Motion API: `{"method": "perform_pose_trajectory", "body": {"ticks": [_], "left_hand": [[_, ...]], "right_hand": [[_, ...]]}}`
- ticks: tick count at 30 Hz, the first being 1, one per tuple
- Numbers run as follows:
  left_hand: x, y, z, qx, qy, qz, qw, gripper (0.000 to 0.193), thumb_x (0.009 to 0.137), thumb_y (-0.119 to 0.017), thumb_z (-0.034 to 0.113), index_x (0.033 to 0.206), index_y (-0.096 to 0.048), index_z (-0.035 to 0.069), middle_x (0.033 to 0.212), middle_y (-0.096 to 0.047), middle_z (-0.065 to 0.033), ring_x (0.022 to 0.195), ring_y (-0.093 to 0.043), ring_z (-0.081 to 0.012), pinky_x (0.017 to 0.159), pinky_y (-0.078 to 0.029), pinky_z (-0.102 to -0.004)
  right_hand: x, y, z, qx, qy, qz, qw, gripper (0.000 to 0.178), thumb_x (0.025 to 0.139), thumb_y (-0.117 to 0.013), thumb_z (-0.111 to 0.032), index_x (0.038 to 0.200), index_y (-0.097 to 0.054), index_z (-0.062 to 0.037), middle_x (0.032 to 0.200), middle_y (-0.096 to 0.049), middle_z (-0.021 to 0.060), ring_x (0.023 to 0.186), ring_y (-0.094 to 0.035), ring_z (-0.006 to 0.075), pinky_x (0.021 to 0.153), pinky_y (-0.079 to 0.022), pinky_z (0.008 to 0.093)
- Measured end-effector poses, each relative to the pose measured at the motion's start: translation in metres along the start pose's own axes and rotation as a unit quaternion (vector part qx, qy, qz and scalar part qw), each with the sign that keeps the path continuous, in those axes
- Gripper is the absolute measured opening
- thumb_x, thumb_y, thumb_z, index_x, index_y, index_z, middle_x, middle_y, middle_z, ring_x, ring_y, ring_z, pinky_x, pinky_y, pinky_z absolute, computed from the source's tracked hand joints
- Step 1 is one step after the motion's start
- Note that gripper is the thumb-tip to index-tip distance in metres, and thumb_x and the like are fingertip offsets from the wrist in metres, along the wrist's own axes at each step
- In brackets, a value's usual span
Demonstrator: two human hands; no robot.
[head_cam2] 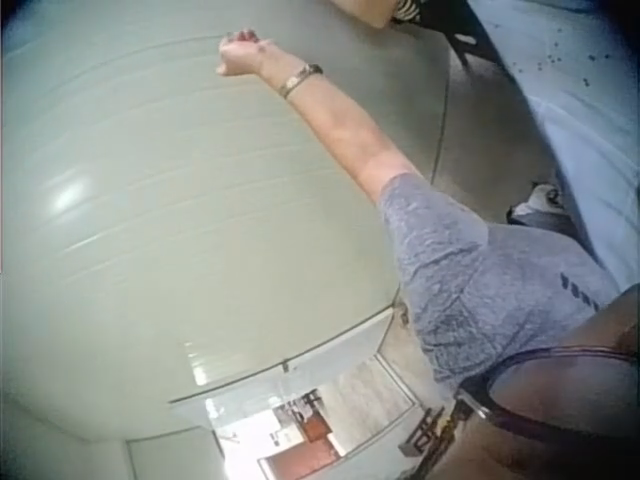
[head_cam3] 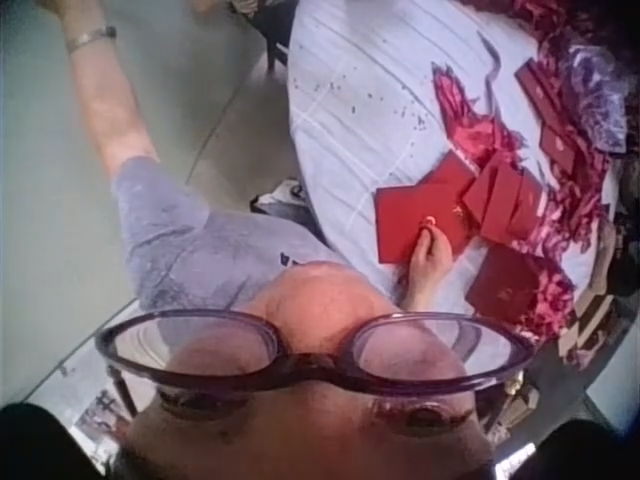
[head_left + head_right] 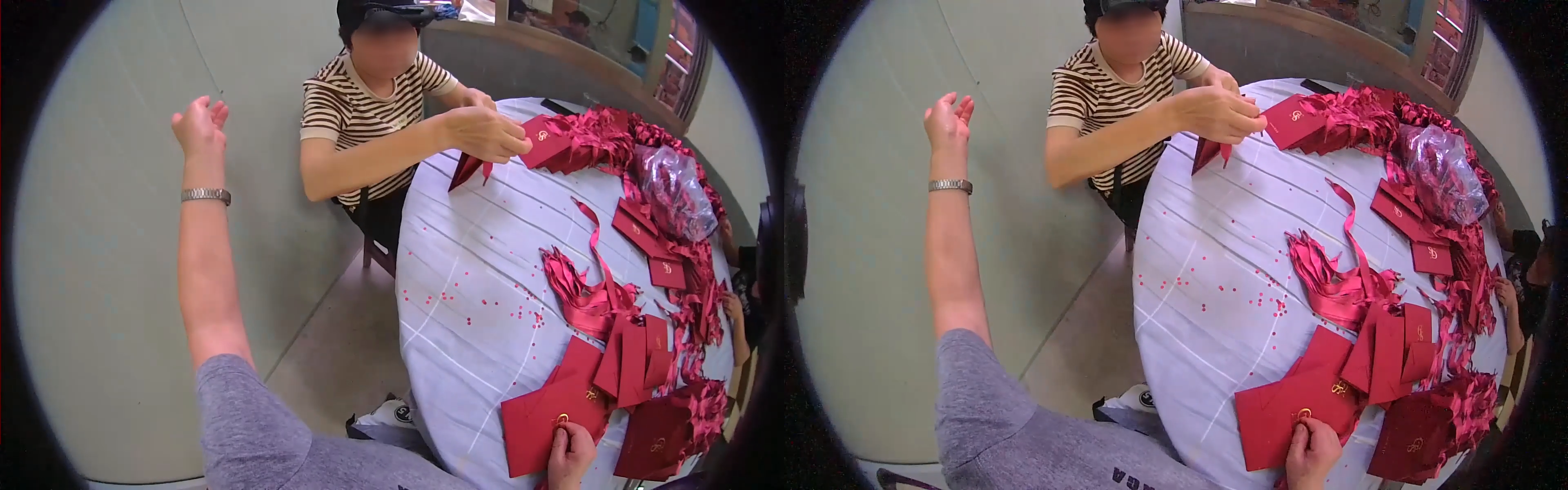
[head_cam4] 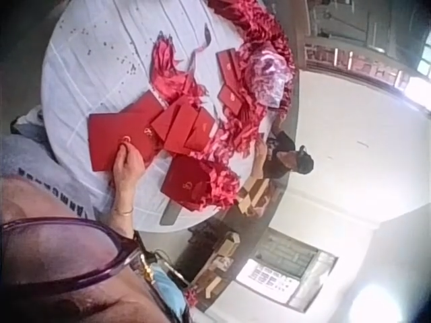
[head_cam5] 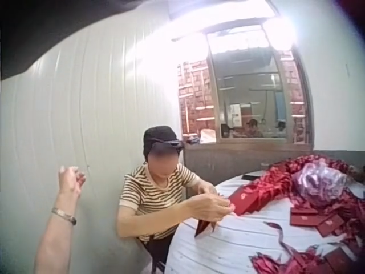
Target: The person attaches ribbon handles to paper gift bags by threading the ribbons through the holes and folding the bags by hand.
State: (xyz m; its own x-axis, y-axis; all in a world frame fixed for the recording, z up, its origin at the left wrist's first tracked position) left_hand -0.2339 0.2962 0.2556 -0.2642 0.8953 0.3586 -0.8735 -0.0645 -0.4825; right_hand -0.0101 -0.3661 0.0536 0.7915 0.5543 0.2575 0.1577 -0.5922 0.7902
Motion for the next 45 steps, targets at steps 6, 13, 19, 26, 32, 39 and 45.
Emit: {"method": "perform_pose_trajectory", "body": {"ticks": [6, 13, 19, 26, 32, 39, 45], "left_hand": [[0.014, 0.018, 0.005, 0.016, -0.015, 0.033, 0.999, 0.055, 0.079, -0.056, -0.006, 0.124, -0.024, -0.008, 0.104, -0.048, -0.0223, 0.075, -0.06, -0.0283, 0.063, -0.057, -0.0369], [0.063, 0.085, 0.08, 0.101, -0.171, 0.151, 0.968, 0.048, 0.069, -0.06, -0.003, 0.107, -0.031, -0.005, 0.092, -0.048, -0.0175, 0.06, -0.052, -0.02, 0.056, -0.047, -0.0274], [0.054, 0.13, 0.175, 0.245, -0.307, 0.291, 0.872, 0.042, 0.065, -0.054, 0.0, 0.099, -0.029, -0.001, 0.099, -0.038, -0.0177, 0.065, -0.036, -0.0171, 0.058, -0.028, -0.0245], [0.059, 0.153, 0.142, 0.213, -0.297, 0.218, 0.905, 0.057, 0.069, -0.063, 0.003, 0.113, -0.029, -0.008, 0.103, -0.043, -0.0232, 0.072, -0.052, -0.0208, 0.066, -0.047, -0.0315], [0.043, 0.154, 0.1, 0.207, -0.161, 0.254, 0.931, 0.054, 0.071, -0.063, 0.003, 0.113, -0.03, -0.007, 0.108, -0.044, -0.0228, 0.076, -0.054, -0.0236, 0.066, -0.048, -0.0374], [0.04, 0.172, 0.097, 0.178, -0.162, 0.264, 0.934, 0.05, 0.069, -0.056, 0.001, 0.112, -0.031, -0.003, 0.095, -0.045, -0.0166, 0.063, -0.04, -0.0172, 0.058, -0.027, -0.0257], [0.042, 0.182, 0.091, 0.199, -0.15, 0.258, 0.933, 0.047, 0.069, -0.054, 0.0, 0.11, -0.032, -0.004, 0.096, -0.046, -0.0178, 0.064, -0.042, -0.0171, 0.057, -0.028, -0.0263]], "right_hand": [[-0.003, 0.0, 0.004, 0.001, -0.006, 0.001, 1.0, 0.012, 0.085, -0.061, -0.008, 0.093, -0.065, -0.0001, 0.088, -0.066, 0.0153, 0.079, -0.064, 0.0284, 0.074, -0.05, 0.0341], [-0.001, 0.0, 0.001, -0.003, -0.015, -0.005, 1.0, 0.012, 0.085, -0.061, -0.008, 0.093, -0.065, 0.0001, 0.087, -0.066, 0.0155, 0.079, -0.064, 0.0286, 0.075, -0.05, 0.034], [-0.002, 0.0, 0.004, -0.002, -0.023, 0.002, 1.0, 0.012, 0.085, -0.061, -0.007, 0.092, -0.066, 0.0003, 0.086, -0.067, 0.0151, 0.078, -0.064, 0.0281, 0.074, -0.05, 0.0336], [0.0, -0.003, 0.005, -0.004, -0.022, -0.005, 1.0, 0.012, 0.085, -0.061, -0.008, 0.093, -0.066, 0.0004, 0.086, -0.066, 0.0154, 0.078, -0.064, 0.0279, 0.073, -0.05, 0.0328], [-0.002, -0.005, 0.009, -0.015, -0.021, -0.005, 1.0, 0.013, 0.086, -0.061, -0.008, 0.094, -0.066, 0.0006, 0.087, -0.066, 0.0157, 0.079, -0.064, 0.0278, 0.075, -0.05, 0.0334], [-0.004, -0.003, 0.006, 0.004, -0.022, 0.005, 1.0, 0.012, 0.086, -0.061, -0.007, 0.094, -0.066, 0.0002, 0.087, -0.067, 0.0149, 0.079, -0.064, 0.0267, 0.074, -0.05, 0.0332], [-0.003, -0.001, 0.004, 0.002, -0.021, 0.002, 1.0, 0.011, 0.085, -0.062, -0.006, 0.093, -0.066, 0.0004, 0.087, -0.067, 0.0146, 0.078, -0.064, 0.0265, 0.074, -0.05, 0.0329]]}}
Point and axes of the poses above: each hand's wrist, its own x-axis towards the middle knuckle, its own y-axis out of the back of the hand, z = x × y, the point moved 8 cm from there along x, towards the middle knuckle
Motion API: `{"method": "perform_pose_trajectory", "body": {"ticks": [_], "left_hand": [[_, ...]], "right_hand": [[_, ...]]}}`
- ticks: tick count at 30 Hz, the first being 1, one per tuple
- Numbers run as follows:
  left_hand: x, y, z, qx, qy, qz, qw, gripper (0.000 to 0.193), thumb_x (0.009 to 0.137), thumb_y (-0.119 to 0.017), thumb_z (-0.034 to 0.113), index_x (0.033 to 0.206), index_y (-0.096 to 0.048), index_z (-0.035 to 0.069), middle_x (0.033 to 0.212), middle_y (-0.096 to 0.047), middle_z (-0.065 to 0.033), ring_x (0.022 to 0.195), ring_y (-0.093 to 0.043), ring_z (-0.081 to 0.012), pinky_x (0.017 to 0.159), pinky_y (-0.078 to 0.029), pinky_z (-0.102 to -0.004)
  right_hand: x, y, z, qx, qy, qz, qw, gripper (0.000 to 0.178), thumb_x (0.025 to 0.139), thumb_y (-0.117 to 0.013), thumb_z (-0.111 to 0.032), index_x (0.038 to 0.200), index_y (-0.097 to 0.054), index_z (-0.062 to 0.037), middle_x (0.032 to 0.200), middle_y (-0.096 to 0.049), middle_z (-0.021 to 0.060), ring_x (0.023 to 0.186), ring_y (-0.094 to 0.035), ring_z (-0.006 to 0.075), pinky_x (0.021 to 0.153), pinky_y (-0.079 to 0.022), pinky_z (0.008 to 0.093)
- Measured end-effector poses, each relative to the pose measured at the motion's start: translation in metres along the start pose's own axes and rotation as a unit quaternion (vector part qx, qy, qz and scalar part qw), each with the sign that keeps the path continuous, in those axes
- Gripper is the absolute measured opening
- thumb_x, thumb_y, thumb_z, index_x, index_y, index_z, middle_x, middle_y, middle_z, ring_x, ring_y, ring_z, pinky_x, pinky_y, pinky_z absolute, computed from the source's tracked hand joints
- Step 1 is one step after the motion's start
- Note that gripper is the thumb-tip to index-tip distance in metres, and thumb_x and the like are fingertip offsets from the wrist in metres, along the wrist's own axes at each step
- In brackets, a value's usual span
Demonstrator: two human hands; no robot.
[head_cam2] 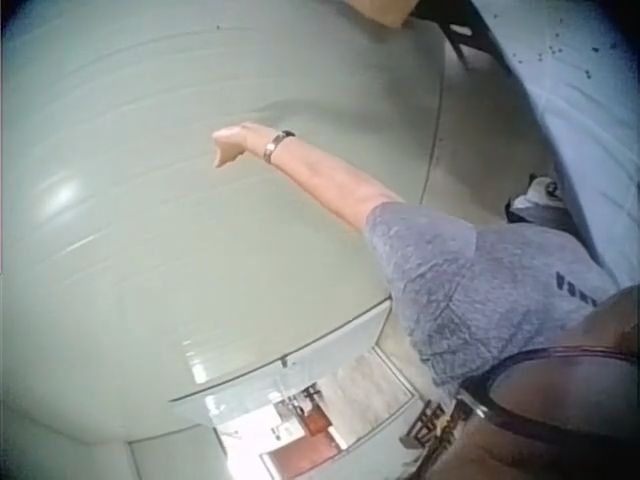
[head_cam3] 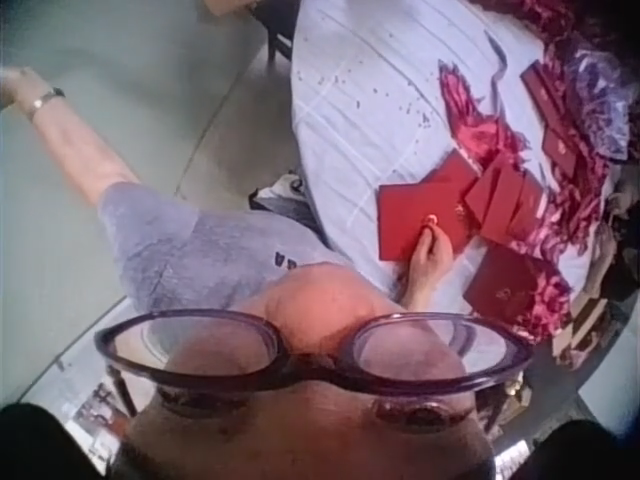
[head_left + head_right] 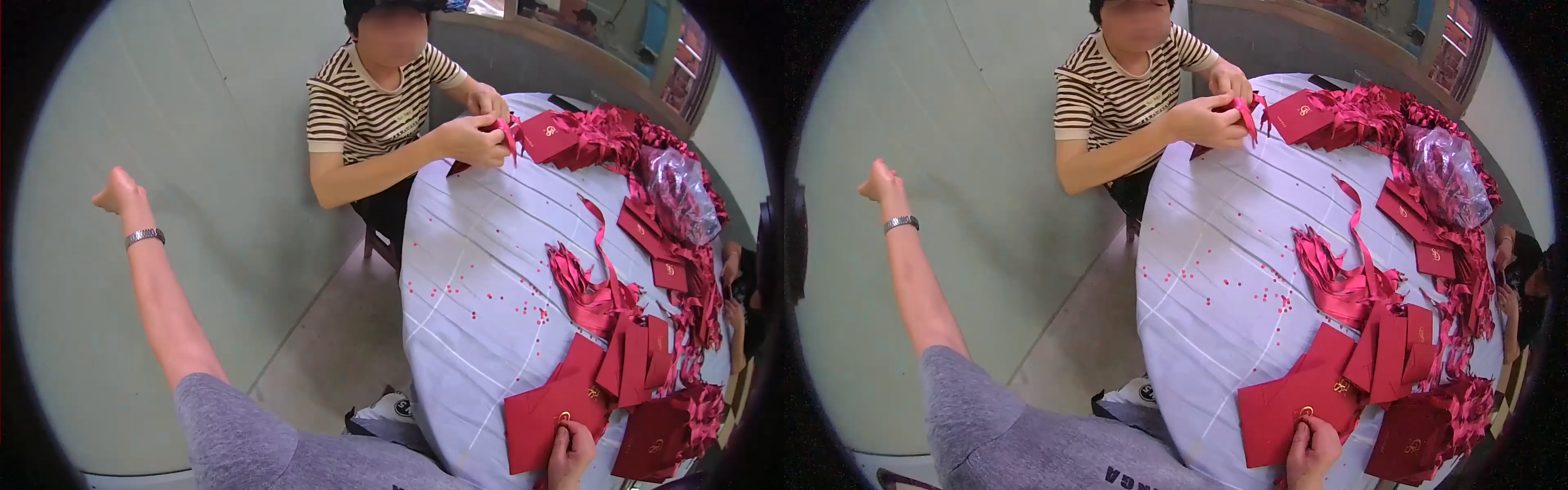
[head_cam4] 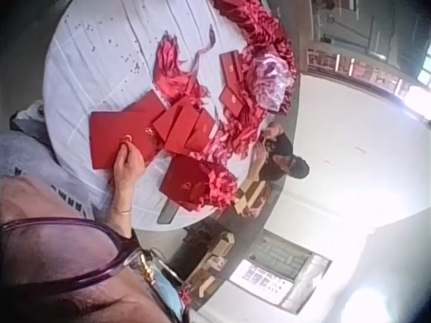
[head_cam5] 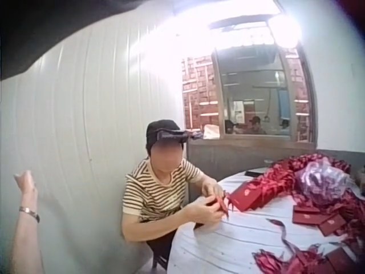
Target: The person attaches ribbon handles to paper gift bags by threading the ribbons through the holes and folding the bags by hand.
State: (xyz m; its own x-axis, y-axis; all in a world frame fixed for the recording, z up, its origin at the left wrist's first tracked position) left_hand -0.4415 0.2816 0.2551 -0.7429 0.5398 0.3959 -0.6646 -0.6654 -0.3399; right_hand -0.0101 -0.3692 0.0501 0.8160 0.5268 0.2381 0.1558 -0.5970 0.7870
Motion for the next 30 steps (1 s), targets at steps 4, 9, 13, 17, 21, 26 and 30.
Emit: {"method": "perform_pose_trajectory", "body": {"ticks": [4, 9, 13, 17, 21, 26, 30], "left_hand": [[-0.012, 0.004, 0.005, 0.02, 0.009, 0.021, 1.0, 0.046, 0.067, -0.055, 0.0, 0.107, -0.032, -0.006, 0.096, -0.047, -0.0204, 0.067, -0.042, -0.0165, 0.057, -0.029, -0.0274], [0.029, 0.014, -0.003, 0.004, -0.004, 0.042, 0.999, 0.047, 0.066, -0.056, 0.001, 0.107, -0.033, -0.007, 0.097, -0.046, -0.0229, 0.069, -0.045, -0.0187, 0.062, -0.032, -0.0266], [0.066, 0.026, -0.018, 0.092, -0.021, 0.07, 0.993, 0.052, 0.07, -0.06, 0.005, 0.11, -0.03, -0.01, 0.102, -0.045, -0.0248, 0.068, -0.049, -0.0187, 0.056, -0.04, -0.0253], [0.069, 0.043, -0.026, 0.073, 0.006, 0.066, 0.995, 0.048, 0.069, -0.06, 0.002, 0.108, -0.035, -0.009, 0.101, -0.047, -0.0223, 0.081, -0.053, -0.023, 0.075, -0.048, -0.0331], [-0.014, 0.016, -0.035, -0.006, -0.067, -0.094, 0.993, 0.067, 0.073, -0.064, 0.004, 0.129, -0.029, -0.007, 0.112, -0.048, -0.0158, 0.084, -0.055, -0.021, 0.069, -0.048, -0.0343], [-0.214, -0.038, 0.032, -0.187, 0.109, -0.386, 0.897, 0.057, 0.082, -0.054, 0.0, 0.135, -0.032, -0.001, 0.123, -0.05, -0.0178, 0.069, -0.062, -0.0169, 0.059, -0.049, -0.0255], [-0.33, -0.064, 0.074, -0.289, 0.217, -0.508, 0.782, 0.058, 0.082, -0.052, 0.001, 0.136, -0.03, 0.0, 0.122, -0.054, -0.0185, 0.062, -0.061, -0.0145, 0.055, -0.049, -0.0241]], "right_hand": [[-0.001, 0.001, 0.0, -0.007, 0.016, 0.009, 1.0, 0.01, 0.085, -0.062, -0.006, 0.092, -0.066, 0.0005, 0.087, -0.067, 0.0146, 0.078, -0.064, 0.0263, 0.074, -0.05, 0.033], [-0.004, 0.001, 0.001, -0.006, 0.008, 0.001, 1.0, 0.011, 0.085, -0.061, -0.005, 0.093, -0.066, 0.0, 0.088, -0.067, 0.015, 0.08, -0.064, 0.0266, 0.075, -0.05, 0.0326], [-0.006, -0.004, 0.018, 0.037, 0.006, 0.036, 0.999, 0.005, 0.079, -0.062, -0.002, 0.083, -0.063, 0.0014, 0.077, -0.063, 0.0146, 0.071, -0.061, 0.0271, 0.066, -0.048, 0.0335], [-0.009, -0.001, 0.013, 0.009, 0.005, 0.038, 0.999, 0.007, 0.077, -0.063, -0.001, 0.083, -0.064, 0.0001, 0.078, -0.064, 0.0148, 0.072, -0.063, 0.0304, 0.067, -0.049, 0.0367], [-0.005, -0.005, 0.009, 0.016, 0.024, 0.05, 0.998, 0.005, 0.08, -0.06, 0.0, 0.083, -0.062, 0.003, 0.078, -0.063, 0.015, 0.071, -0.062, 0.0253, 0.067, -0.048, 0.0326], [-0.009, -0.003, 0.016, 0.016, 0.02, 0.052, 0.998, 0.004, 0.08, -0.06, 0.001, 0.083, -0.062, 0.0029, 0.077, -0.063, 0.0145, 0.07, -0.061, 0.0246, 0.066, -0.048, 0.032], [-0.009, -0.003, 0.016, 0.024, 0.014, 0.06, 0.998, 0.005, 0.079, -0.062, 0.0, 0.083, -0.063, 0.002, 0.077, -0.064, 0.0147, 0.07, -0.062, 0.0266, 0.066, -0.049, 0.0333]]}}
Point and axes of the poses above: each hand's wrist, its own x-axis towards the middle knuckle, its own y-axis out of the back of the hand, z = x × y, the point moved 8 cm from there along x, towards the middle knuckle
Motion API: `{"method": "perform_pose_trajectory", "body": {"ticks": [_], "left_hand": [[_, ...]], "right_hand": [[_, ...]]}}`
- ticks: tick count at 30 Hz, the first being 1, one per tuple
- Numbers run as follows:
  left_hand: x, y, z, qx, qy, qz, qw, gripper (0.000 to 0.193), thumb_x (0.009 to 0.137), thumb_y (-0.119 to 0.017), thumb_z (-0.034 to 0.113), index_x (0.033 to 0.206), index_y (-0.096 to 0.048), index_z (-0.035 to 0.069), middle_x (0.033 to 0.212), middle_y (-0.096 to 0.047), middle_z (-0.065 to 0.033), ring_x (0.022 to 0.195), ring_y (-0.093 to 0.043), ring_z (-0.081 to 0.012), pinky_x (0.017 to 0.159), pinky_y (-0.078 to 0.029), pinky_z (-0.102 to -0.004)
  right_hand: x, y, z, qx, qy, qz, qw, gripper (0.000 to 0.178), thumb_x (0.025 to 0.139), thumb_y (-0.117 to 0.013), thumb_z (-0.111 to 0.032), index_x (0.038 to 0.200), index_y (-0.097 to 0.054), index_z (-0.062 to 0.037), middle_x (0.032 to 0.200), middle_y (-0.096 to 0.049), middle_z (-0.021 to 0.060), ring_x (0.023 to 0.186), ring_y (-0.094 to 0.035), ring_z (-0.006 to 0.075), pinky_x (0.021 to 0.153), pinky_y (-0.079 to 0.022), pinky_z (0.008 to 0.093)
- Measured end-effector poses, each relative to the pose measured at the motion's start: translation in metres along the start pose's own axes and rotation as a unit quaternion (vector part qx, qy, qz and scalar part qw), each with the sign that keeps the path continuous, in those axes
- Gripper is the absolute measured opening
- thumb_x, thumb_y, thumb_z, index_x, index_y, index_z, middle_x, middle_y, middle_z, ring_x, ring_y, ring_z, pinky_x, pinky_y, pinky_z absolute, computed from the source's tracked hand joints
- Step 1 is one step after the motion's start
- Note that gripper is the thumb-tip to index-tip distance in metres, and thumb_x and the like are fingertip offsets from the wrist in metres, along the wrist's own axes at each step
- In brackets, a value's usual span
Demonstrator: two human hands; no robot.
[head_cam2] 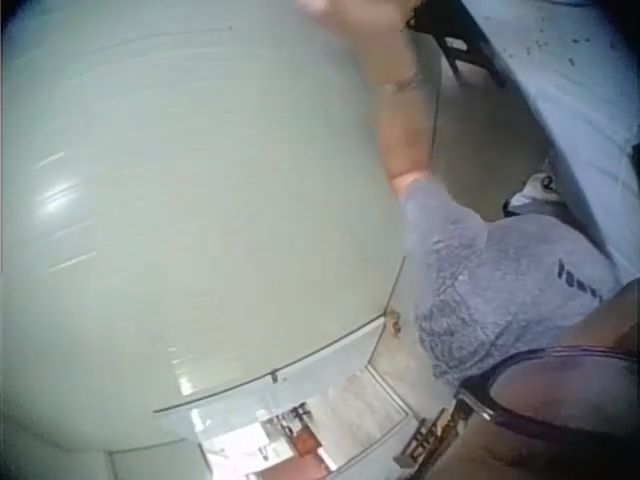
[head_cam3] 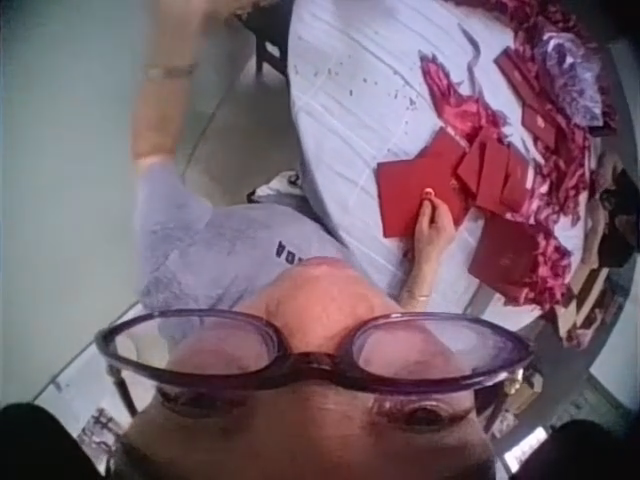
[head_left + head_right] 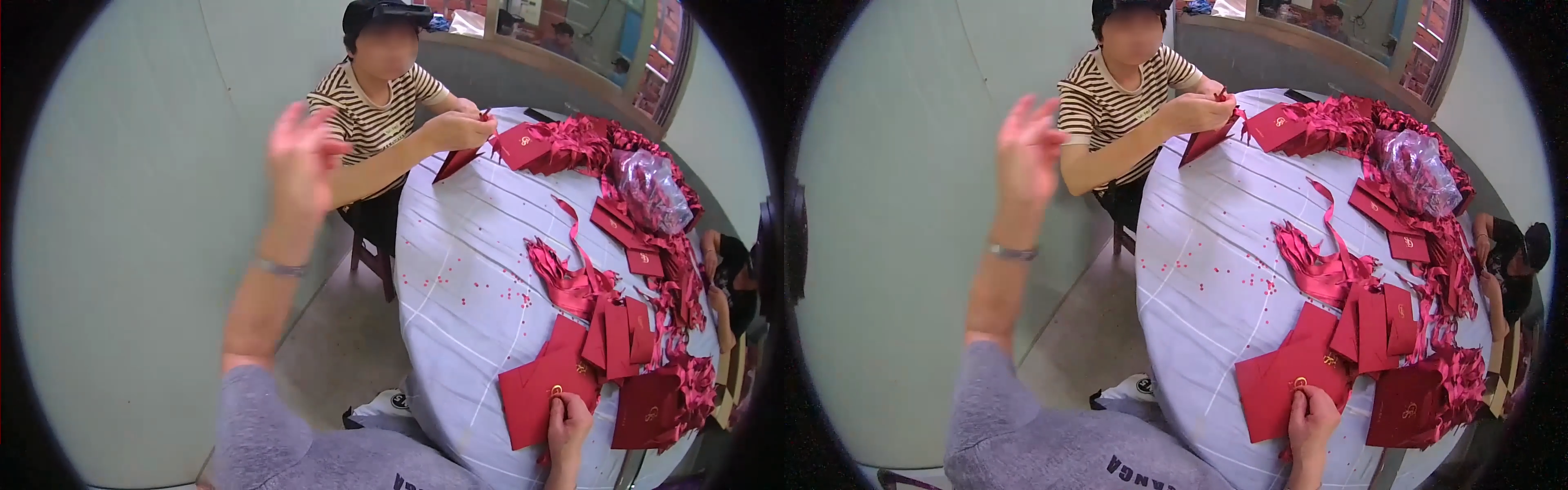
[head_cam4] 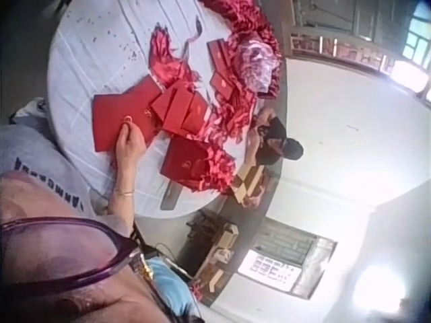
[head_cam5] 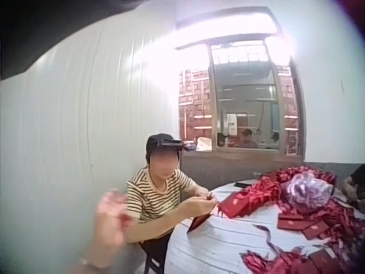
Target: The person attaches ribbon handles to paper gift bags by threading the ribbons through the holes and folding the bags by hand.
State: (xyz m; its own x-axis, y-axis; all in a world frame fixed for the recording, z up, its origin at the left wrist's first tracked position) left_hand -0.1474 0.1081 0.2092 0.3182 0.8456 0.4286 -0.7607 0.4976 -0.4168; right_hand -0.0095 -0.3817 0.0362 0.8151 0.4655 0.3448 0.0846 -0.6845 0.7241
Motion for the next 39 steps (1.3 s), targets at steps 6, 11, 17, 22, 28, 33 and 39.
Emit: {"method": "perform_pose_trajectory", "body": {"ticks": [6, 11, 17, 22, 28, 33, 39], "left_hand": [[-0.07, -0.209, -0.052, -0.274, 0.185, -0.138, 0.934, 0.076, 0.077, -0.057, 0.005, 0.142, -0.018, 0.002, 0.124, -0.048, -0.0168, 0.069, -0.064, -0.0235, 0.057, -0.05, -0.0303], [-0.095, -0.332, -0.049, -0.37, 0.227, -0.173, 0.884, 0.068, 0.077, -0.048, 0.004, 0.139, -0.02, 0.002, 0.095, -0.054, -0.0135, 0.055, -0.058, -0.0197, 0.045, -0.044, -0.0289], [-0.1, -0.368, -0.056, -0.388, 0.206, -0.174, 0.882, 0.068, 0.076, -0.046, 0.003, 0.139, -0.02, 0.001, 0.097, -0.054, -0.013, 0.052, -0.057, -0.0184, 0.042, -0.042, -0.0291], [-0.097, -0.376, -0.052, -0.396, 0.189, -0.165, 0.883, 0.067, 0.075, -0.043, 0.003, 0.138, -0.02, 0.003, 0.096, -0.053, -0.0114, 0.047, -0.052, -0.0172, 0.041, -0.039, -0.0295], [-0.089, -0.387, -0.077, -0.262, 0.064, -0.24, 0.932, 0.036, 0.075, -0.039, -0.004, 0.111, -0.039, -0.004, 0.097, -0.047, -0.0104, 0.071, -0.049, -0.0154, 0.062, -0.046, -0.0253], [-0.142, -0.322, -0.115, -0.042, 0.097, -0.415, 0.904, 0.004, 0.08, -0.053, 0.004, 0.081, -0.054, 0.0, 0.071, -0.051, 0.0021, 0.063, -0.052, -0.0058, 0.053, -0.044, -0.0214], [-0.296, -0.311, -0.186, 0.149, -0.076, -0.671, 0.723, 0.033, 0.079, -0.063, 0.01, 0.11, -0.059, -0.002, 0.099, -0.065, -0.012, 0.09, -0.061, -0.0227, 0.078, -0.048, -0.0346]], "right_hand": [[0.005, 0.002, -0.004, 0.004, -0.009, 0.006, 1.0, 0.005, 0.078, -0.063, -0.001, 0.082, -0.063, 0.0014, 0.078, -0.064, 0.0155, 0.071, -0.063, 0.0279, 0.067, -0.049, 0.0338], [0.005, 0.006, -0.005, 0.006, -0.007, 0.014, 1.0, 0.005, 0.078, -0.063, -0.001, 0.082, -0.063, 0.0013, 0.078, -0.064, 0.0155, 0.071, -0.063, 0.0279, 0.067, -0.049, 0.0338], [0.001, 0.0, -0.004, 0.007, -0.01, -0.009, 1.0, 0.005, 0.078, -0.063, -0.002, 0.082, -0.064, 0.0006, 0.079, -0.065, 0.0154, 0.072, -0.063, 0.0286, 0.068, -0.049, 0.0344], [-0.002, 0.001, -0.01, 0.002, 0.0, -0.006, 1.0, 0.005, 0.078, -0.063, -0.001, 0.082, -0.064, 0.0005, 0.079, -0.065, 0.0155, 0.073, -0.063, 0.0299, 0.068, -0.05, 0.0356], [0.0, 0.007, -0.011, -0.014, 0.023, 0.018, 0.999, 0.006, 0.078, -0.064, -0.002, 0.084, -0.064, -0.0001, 0.079, -0.064, 0.0157, 0.073, -0.063, 0.03, 0.066, -0.049, 0.0359], [0.017, 0.003, -0.018, -0.021, 0.066, 0.007, 0.998, 0.011, 0.075, -0.069, -0.007, 0.084, -0.065, -0.003, 0.077, -0.064, 0.0125, 0.07, -0.062, 0.0288, 0.061, -0.049, 0.0365], [0.002, 0.012, 0.005, -0.066, 0.061, -0.017, 0.996, 0.014, 0.074, -0.068, -0.008, 0.086, -0.064, -0.0051, 0.071, -0.061, 0.0088, 0.063, -0.06, 0.0258, 0.057, -0.048, 0.0358]]}}
Point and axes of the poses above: each hand's wrist, its own x-axis towards the middle knuckle, its own y-axis out of the back of the hand, z = x × y, the point moved 8 cm from there along x, towards the middle knuckle
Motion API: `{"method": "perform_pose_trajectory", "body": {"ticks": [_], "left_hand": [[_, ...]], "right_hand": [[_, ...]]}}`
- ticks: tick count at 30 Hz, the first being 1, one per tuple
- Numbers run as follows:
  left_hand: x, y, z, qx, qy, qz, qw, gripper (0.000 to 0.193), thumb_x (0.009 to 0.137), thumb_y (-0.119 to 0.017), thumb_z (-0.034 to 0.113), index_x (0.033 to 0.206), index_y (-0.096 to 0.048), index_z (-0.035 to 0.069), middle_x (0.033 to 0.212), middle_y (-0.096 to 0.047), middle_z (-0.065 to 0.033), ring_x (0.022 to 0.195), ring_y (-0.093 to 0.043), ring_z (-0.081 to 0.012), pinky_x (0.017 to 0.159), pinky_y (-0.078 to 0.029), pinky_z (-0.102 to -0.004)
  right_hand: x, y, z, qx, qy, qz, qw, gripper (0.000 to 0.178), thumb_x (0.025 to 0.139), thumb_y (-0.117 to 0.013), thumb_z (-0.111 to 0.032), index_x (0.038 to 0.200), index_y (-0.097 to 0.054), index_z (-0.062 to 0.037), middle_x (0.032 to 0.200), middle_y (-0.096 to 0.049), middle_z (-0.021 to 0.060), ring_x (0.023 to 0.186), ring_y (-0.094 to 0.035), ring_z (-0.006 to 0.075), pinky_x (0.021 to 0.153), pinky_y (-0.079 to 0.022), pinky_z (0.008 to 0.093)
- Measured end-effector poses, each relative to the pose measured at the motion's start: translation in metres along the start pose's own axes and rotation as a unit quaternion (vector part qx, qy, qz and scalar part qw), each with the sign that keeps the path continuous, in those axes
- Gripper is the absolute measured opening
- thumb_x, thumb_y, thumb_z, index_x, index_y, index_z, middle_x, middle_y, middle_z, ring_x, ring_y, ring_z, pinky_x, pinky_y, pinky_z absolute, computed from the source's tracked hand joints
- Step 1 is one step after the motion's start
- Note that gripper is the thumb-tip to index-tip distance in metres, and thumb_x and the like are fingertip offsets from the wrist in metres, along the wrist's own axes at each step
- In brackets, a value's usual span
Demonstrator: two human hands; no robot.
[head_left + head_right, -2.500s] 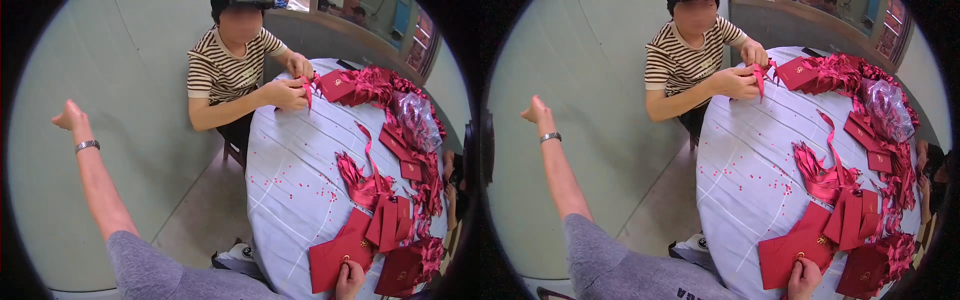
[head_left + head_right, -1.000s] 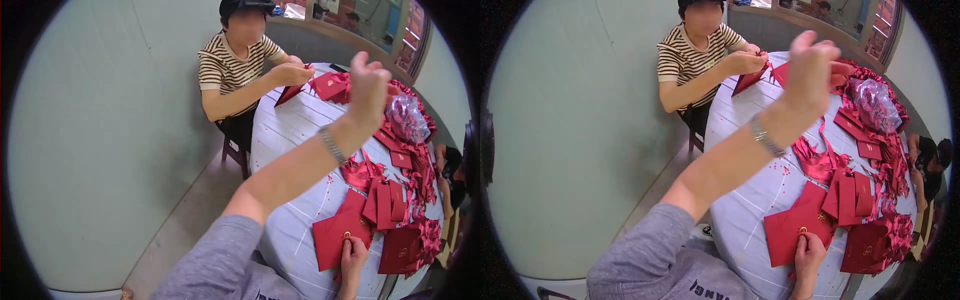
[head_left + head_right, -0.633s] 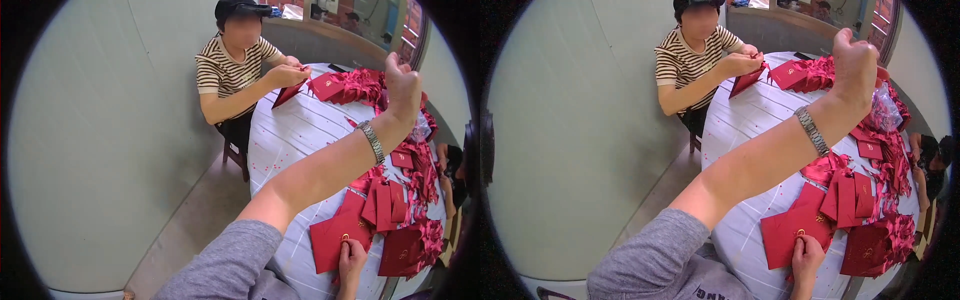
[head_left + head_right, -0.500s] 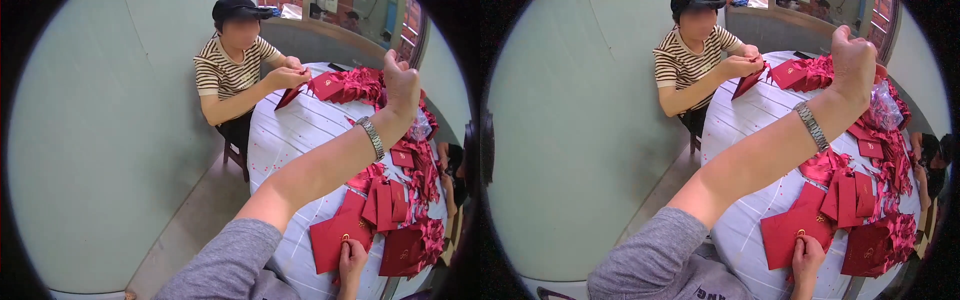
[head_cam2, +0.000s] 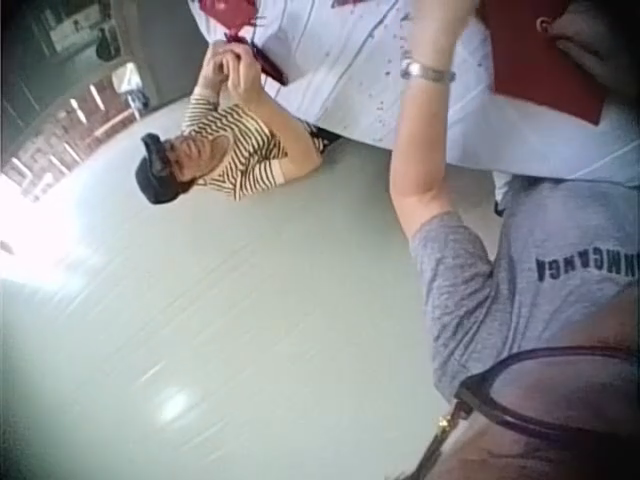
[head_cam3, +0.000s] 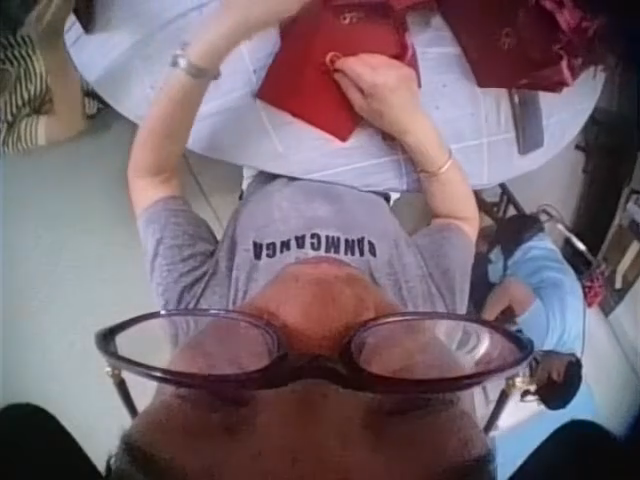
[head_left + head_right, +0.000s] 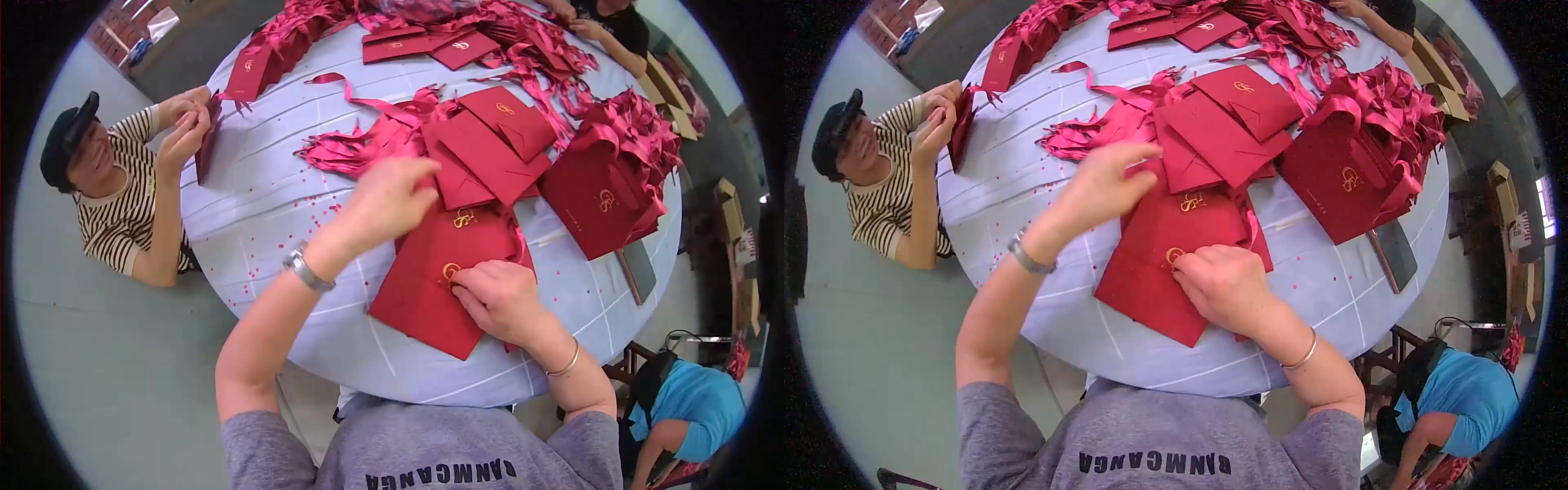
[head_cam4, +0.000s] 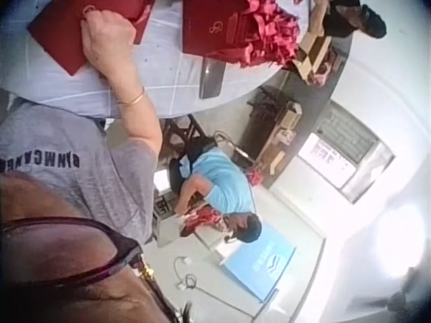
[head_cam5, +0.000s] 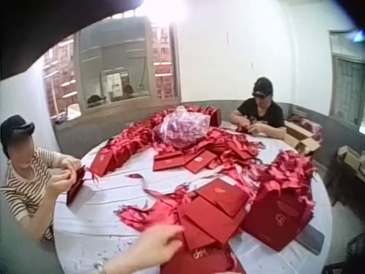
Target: The person attaches ribbon handles to paper gift bags by threading the ribbons through the holes and folding the bags by hand.
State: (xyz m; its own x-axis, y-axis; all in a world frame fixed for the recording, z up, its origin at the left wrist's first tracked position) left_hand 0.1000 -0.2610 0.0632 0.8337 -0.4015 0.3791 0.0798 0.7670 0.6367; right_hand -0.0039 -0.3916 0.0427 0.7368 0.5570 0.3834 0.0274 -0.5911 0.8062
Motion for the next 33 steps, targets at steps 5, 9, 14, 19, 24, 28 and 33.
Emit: {"method": "perform_pose_trajectory", "body": {"ticks": [5, 9, 14, 19, 24, 28, 33], "left_hand": [[-0.031, -0.009, 0.008, 0.144, -0.015, 0.008, 0.989, 0.018, 0.074, -0.065, 0.017, 0.079, -0.063, 0.0, 0.085, -0.06, -0.0173, 0.084, -0.057, -0.0349, 0.075, -0.046, -0.0457], [-0.042, -0.019, 0.014, 0.105, 0.001, -0.032, 0.994, 0.019, 0.068, -0.069, 0.019, 0.075, -0.064, 0.002, 0.087, -0.057, -0.0156, 0.087, -0.053, -0.033, 0.076, -0.044, -0.0433], [-0.058, -0.012, 0.034, 0.102, -0.013, -0.005, 0.995, 0.018, 0.069, -0.07, 0.016, 0.079, -0.061, 0.004, 0.093, -0.055, -0.0111, 0.094, -0.05, -0.0298, 0.082, -0.042, -0.0397], [-0.086, -0.005, 0.032, 0.11, -0.001, -0.02, 0.994, 0.016, 0.07, -0.069, 0.014, 0.079, -0.059, 0.006, 0.085, -0.056, -0.0099, 0.089, -0.052, -0.0301, 0.079, -0.043, -0.0382], [-0.092, 0.015, 0.021, 0.007, 0.051, 0.037, 0.998, 0.013, 0.069, -0.069, 0.012, 0.076, -0.06, 0.006, 0.08, -0.059, -0.0124, 0.083, -0.056, -0.0318, 0.075, -0.045, -0.0411], [-0.103, 0.053, 0.005, -0.092, 0.228, 0.032, 0.969, 0.017, 0.074, -0.068, 0.015, 0.082, -0.063, 0.001, 0.076, -0.064, -0.0132, 0.068, -0.062, -0.0196, 0.059, -0.047, -0.0333], [-0.108, 0.058, 0.003, -0.102, 0.197, 0.059, 0.973, 0.011, 0.079, -0.064, 0.008, 0.08, -0.056, 0.0, 0.064, -0.052, -0.0023, 0.06, -0.047, -0.0086, 0.055, -0.041, -0.0263]], "right_hand": [[0.007, -0.003, -0.015, 0.0, 0.02, -0.016, 1.0, 0.015, 0.074, -0.068, -0.009, 0.088, -0.063, -0.0056, 0.07, -0.06, 0.0083, 0.063, -0.059, 0.0261, 0.056, -0.047, 0.0362], [0.009, -0.002, -0.025, 0.002, 0.007, -0.014, 1.0, 0.013, 0.074, -0.067, -0.005, 0.086, -0.063, -0.0039, 0.072, -0.061, 0.0112, 0.067, -0.059, 0.0295, 0.06, -0.047, 0.0382], [0.003, 0.001, -0.026, 0.04, 0.0, -0.001, 0.999, 0.012, 0.074, -0.065, -0.001, 0.086, -0.063, -0.0024, 0.076, -0.062, 0.0139, 0.07, -0.06, 0.0308, 0.063, -0.048, 0.0382], [0.0, 0.026, -0.014, 0.059, 0.006, 0.12, 0.991, 0.009, 0.082, -0.064, -0.004, 0.091, -0.064, -0.0025, 0.078, -0.063, 0.0098, 0.067, -0.059, 0.0208, 0.06, -0.046, 0.0316], [-0.042, 0.147, 0.059, 0.235, -0.168, 0.337, 0.896, 0.019, 0.096, -0.051, -0.014, 0.106, -0.061, -0.0019, 0.093, -0.063, 0.0042, 0.082, -0.056, 0.0114, 0.072, -0.046, 0.0255], [-0.015, 0.127, 0.027, 0.193, -0.133, 0.269, 0.934, 0.017, 0.096, -0.046, -0.006, 0.105, -0.06, -0.0012, 0.109, -0.061, 0.0108, 0.099, -0.057, 0.0188, 0.091, -0.043, 0.0294], [0.043, 0.054, -0.03, 0.099, 0.019, 0.117, 0.988, 0.012, 0.084, -0.054, 0.004, 0.093, -0.061, -0.001, 0.113, -0.06, 0.0138, 0.104, -0.057, 0.0244, 0.089, -0.043, 0.0318]]}}
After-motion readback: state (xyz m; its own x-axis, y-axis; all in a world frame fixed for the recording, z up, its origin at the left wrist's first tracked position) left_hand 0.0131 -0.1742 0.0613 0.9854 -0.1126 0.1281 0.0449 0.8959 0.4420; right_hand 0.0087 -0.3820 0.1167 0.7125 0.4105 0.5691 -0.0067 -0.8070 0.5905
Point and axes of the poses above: each hand's wrist, its own x-axis towards the middle knuckle, its own y-axis out of the back of the hand, z = x × y, the point moved 8 cm from there along x, towards the middle knuckle
